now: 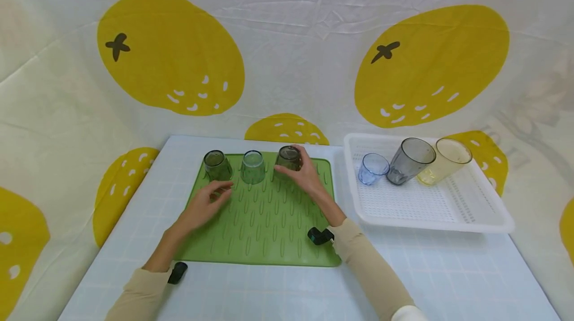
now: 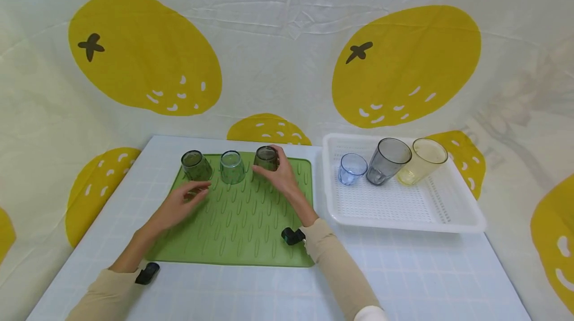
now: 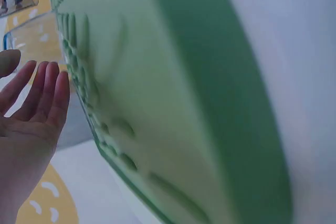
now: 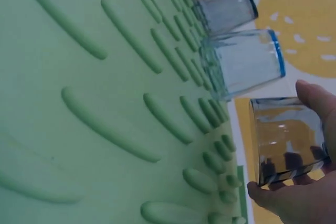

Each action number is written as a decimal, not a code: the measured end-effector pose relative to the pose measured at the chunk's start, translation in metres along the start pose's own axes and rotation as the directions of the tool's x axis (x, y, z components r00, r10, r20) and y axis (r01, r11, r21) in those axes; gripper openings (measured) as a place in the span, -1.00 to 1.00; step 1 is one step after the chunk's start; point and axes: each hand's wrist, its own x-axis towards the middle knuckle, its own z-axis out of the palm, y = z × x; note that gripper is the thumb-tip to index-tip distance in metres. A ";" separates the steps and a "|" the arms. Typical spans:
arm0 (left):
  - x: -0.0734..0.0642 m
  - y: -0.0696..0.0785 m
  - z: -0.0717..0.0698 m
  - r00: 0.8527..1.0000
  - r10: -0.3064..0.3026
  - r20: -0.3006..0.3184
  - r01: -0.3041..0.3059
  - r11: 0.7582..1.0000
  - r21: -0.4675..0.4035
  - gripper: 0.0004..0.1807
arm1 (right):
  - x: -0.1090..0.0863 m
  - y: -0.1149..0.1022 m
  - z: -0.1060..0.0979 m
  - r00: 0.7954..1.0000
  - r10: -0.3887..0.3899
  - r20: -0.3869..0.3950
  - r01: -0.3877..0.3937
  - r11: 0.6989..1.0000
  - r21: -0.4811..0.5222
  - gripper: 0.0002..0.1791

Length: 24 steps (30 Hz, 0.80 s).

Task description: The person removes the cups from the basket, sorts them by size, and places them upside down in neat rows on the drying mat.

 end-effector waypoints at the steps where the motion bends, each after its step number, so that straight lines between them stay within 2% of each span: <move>1: -0.001 -0.002 -0.002 1.000 -0.005 -0.003 0.005 1.000 0.010 -0.66 | 0.000 0.001 0.000 1.000 0.002 0.001 -0.002 1.000 -0.007 -0.21; 11: -0.010 -0.015 -0.019 0.999 -0.001 -0.041 0.007 0.991 0.135 -0.70 | 0.004 0.012 0.001 0.999 0.021 0.027 -0.021 1.000 -0.016 -0.18; 15: -0.014 -0.023 -0.025 0.999 0.002 -0.054 0.007 0.984 0.177 -0.71 | 0.001 0.003 0.002 0.997 0.011 0.072 -0.012 1.000 0.012 -0.17; 20: -0.016 -0.033 -0.031 0.997 0.036 -0.073 -0.021 0.978 0.208 -0.73 | -0.008 -0.015 0.002 0.992 -0.007 0.128 0.009 1.000 -0.018 -0.19; 24: -0.016 -0.039 -0.034 0.993 0.070 -0.095 -0.047 0.973 0.224 -0.74 | -0.006 -0.004 0.005 0.991 -0.030 0.129 0.037 0.998 -0.050 -0.18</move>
